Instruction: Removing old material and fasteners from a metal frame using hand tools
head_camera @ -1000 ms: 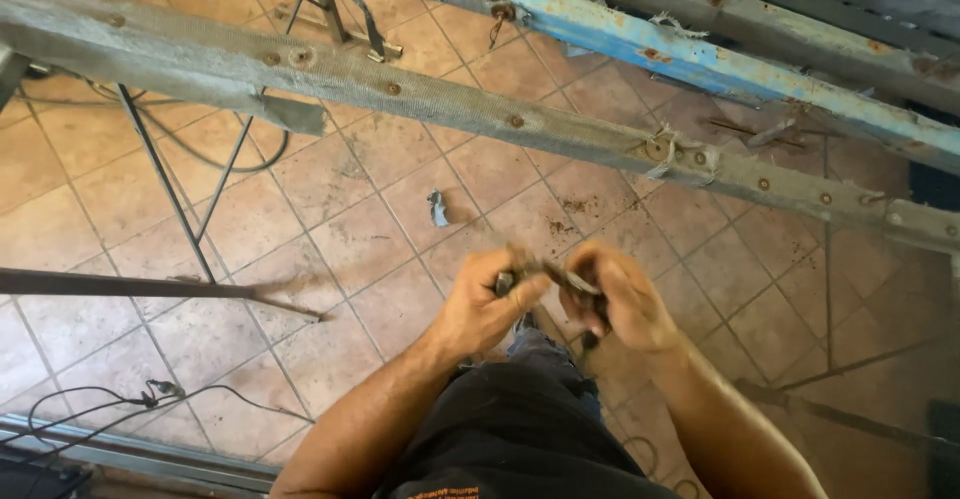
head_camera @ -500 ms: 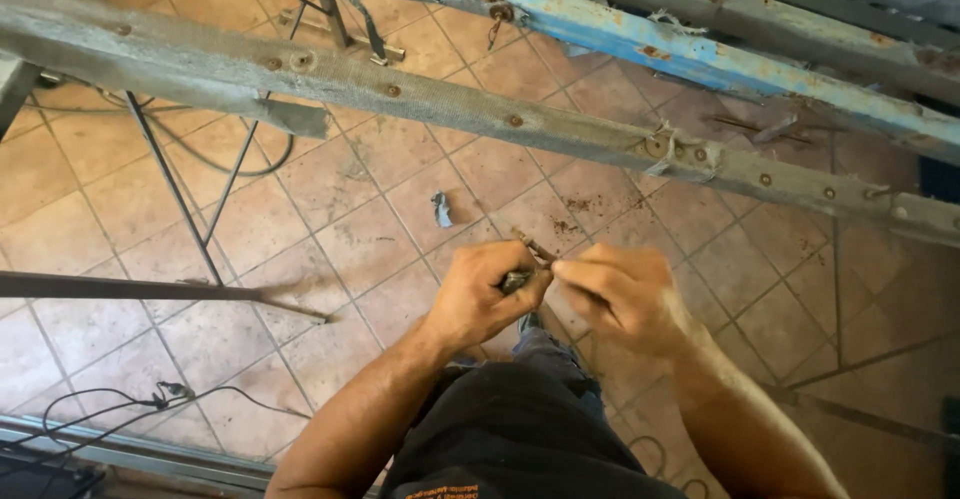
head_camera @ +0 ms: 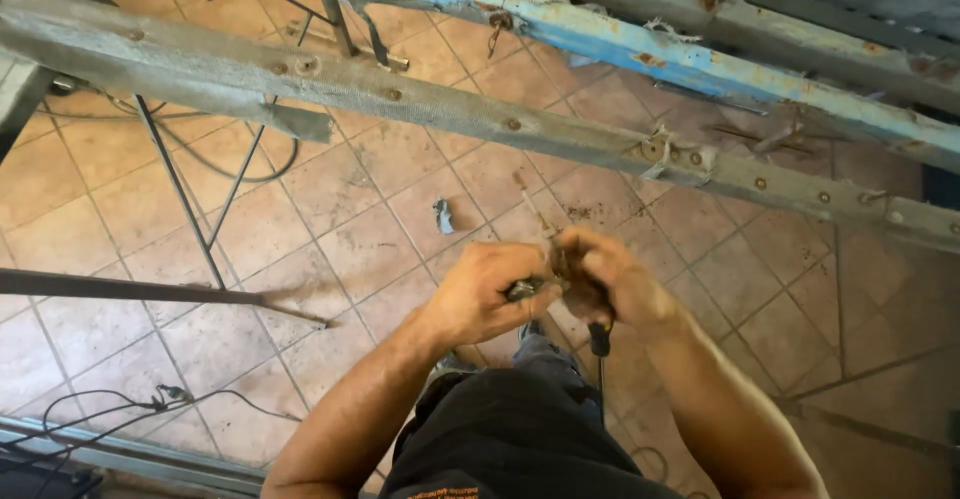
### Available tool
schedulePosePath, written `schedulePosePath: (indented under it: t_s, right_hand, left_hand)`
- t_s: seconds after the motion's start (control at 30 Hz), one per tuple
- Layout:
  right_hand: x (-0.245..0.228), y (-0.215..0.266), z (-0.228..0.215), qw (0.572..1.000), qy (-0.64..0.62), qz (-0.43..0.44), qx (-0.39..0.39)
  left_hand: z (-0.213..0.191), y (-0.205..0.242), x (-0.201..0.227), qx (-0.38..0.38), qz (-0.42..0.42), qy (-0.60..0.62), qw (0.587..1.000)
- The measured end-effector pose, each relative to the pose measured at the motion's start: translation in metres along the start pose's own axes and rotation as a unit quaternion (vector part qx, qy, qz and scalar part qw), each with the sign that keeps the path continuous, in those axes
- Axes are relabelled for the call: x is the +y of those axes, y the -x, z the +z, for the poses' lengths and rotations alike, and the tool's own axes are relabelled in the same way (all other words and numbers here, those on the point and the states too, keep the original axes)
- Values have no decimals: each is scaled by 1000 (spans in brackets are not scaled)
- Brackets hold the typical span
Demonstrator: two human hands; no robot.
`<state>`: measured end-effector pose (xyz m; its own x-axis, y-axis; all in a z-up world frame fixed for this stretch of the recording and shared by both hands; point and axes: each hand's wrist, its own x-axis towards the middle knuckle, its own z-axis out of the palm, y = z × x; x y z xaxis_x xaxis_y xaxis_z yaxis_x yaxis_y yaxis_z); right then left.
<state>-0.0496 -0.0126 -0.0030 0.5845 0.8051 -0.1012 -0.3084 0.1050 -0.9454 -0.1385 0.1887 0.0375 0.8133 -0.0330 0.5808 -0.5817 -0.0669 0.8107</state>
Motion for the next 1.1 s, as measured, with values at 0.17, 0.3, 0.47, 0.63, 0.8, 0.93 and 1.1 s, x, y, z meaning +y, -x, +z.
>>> schedulePosePath:
  t_s: [0.17,0.3,0.47,0.63,0.8,0.93,1.1]
  right_hand:
    - [-23,-10,10,999,-32,-9,20]
    - [-18,-13,14,998,-52,19,-14]
    - [11,0,-18,990,7,38,-133]
    - [0,0,-10,980,125,67,-138]
    - [-24,2,25,983,137,6,-118]
    - [-23,5,36,946,306,-98,-30]
    - [-41,6,37,899,420,-122,-5]
  left_hand:
    - [1,8,3,-82,-5,-51,995]
    - [1,10,11,-95,-6,-44,994]
    - [-6,19,9,-35,-122,30,991]
    - [-1,18,20,16,-162,29,986]
    - [-14,25,4,20,-163,-34,986]
    - [-10,14,29,29,-118,-181,976]
    - [-15,28,5,53,-72,-144,985]
